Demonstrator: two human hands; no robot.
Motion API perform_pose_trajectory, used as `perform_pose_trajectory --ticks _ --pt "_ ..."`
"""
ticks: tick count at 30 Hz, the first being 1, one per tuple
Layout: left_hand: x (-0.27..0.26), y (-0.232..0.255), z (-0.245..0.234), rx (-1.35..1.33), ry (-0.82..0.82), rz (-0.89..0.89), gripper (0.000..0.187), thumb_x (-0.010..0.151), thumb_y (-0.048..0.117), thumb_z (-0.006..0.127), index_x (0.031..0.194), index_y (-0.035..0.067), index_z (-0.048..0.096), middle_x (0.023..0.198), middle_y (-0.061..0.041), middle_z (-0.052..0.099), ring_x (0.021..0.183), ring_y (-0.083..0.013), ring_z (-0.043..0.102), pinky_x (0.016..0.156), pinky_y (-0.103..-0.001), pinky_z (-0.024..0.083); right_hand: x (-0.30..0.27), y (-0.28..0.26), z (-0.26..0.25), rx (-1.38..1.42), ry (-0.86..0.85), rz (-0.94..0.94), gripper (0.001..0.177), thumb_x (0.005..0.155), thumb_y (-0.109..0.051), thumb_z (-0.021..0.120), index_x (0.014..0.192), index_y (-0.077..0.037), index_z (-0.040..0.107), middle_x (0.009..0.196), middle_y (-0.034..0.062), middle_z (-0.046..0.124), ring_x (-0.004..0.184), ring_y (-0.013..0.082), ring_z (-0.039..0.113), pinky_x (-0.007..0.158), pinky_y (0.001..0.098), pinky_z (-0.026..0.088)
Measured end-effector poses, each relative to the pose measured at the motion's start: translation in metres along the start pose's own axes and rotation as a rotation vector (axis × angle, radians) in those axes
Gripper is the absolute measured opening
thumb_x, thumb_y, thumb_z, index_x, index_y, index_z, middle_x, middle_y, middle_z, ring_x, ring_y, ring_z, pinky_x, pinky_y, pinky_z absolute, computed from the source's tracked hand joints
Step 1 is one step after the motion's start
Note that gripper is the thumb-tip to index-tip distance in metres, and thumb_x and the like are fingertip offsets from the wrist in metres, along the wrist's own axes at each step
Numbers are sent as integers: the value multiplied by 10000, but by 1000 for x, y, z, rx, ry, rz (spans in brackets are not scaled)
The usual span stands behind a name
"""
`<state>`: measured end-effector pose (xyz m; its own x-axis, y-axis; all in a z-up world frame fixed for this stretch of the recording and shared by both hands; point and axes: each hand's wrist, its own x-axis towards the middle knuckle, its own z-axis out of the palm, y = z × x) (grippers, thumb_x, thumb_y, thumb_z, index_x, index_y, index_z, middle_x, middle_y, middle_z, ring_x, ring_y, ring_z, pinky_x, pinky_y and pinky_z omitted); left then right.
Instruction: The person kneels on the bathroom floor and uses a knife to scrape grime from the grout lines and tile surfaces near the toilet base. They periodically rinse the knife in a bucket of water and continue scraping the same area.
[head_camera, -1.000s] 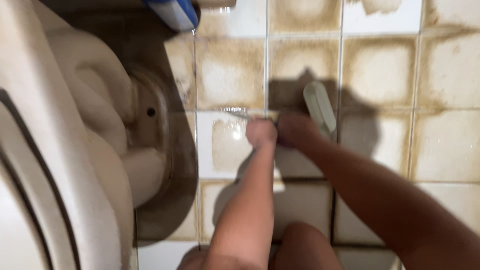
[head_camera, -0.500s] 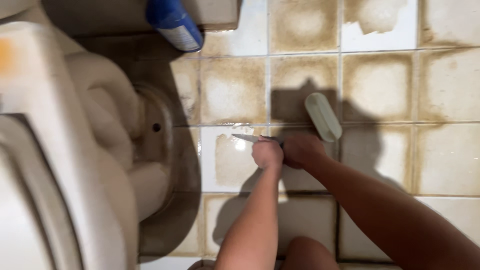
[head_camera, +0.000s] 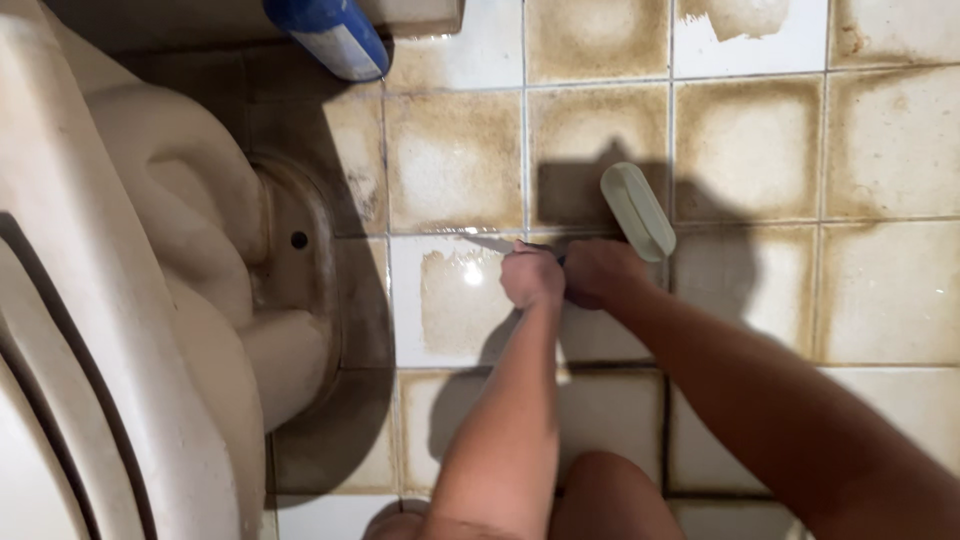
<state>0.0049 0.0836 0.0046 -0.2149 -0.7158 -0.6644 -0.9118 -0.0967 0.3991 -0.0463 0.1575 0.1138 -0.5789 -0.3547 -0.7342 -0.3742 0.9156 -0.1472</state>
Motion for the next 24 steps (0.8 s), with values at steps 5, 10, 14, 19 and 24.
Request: perform_pose_trajectory --ticks 5,10,14,19,24 --pt "7 25 -7 -7 26 48 495 1029 364 434 958 -30 726 1002 -299 718 969 -489 680 857 -579 537 0 -5 -11 -10 -1 -36 369 865 -382 642 1005 -62 761 1074 223 737 1046 377 718 918 489 561" --pt "0 8 9 182 30 337 515 1080 330 375 944 -26 720 1008 -290 724 976 -485 688 884 -549 550 18 15 1 8 4 76 369 873 -372 628 964 -58 799 1065 201 777 1042 369 748 913 482 588" --pt "-9 20 -13 1 -71 125 524 1049 391 406 985 -31 710 1046 -303 707 1018 -491 663 911 -544 525 17 9 -2 22 9 34 422 862 -438 658 995 -59 786 1081 210 745 1045 376 727 908 480 574" --pt "-21 -11 -60 -25 -225 257 403 1010 328 518 1086 -37 670 1054 -263 722 1001 -454 671 871 -533 523 -27 -11 33 178 -63 119 485 829 -542 661 1009 -102 757 1037 171 747 1010 366 726 887 482 577" --pt "-20 -39 -121 -312 -506 144 311 970 239 569 1126 -29 590 980 -272 733 848 -388 727 755 -494 568 -53 -32 46 528 74 170 573 907 -616 626 923 -48 701 886 203 752 867 376 720 781 486 562"
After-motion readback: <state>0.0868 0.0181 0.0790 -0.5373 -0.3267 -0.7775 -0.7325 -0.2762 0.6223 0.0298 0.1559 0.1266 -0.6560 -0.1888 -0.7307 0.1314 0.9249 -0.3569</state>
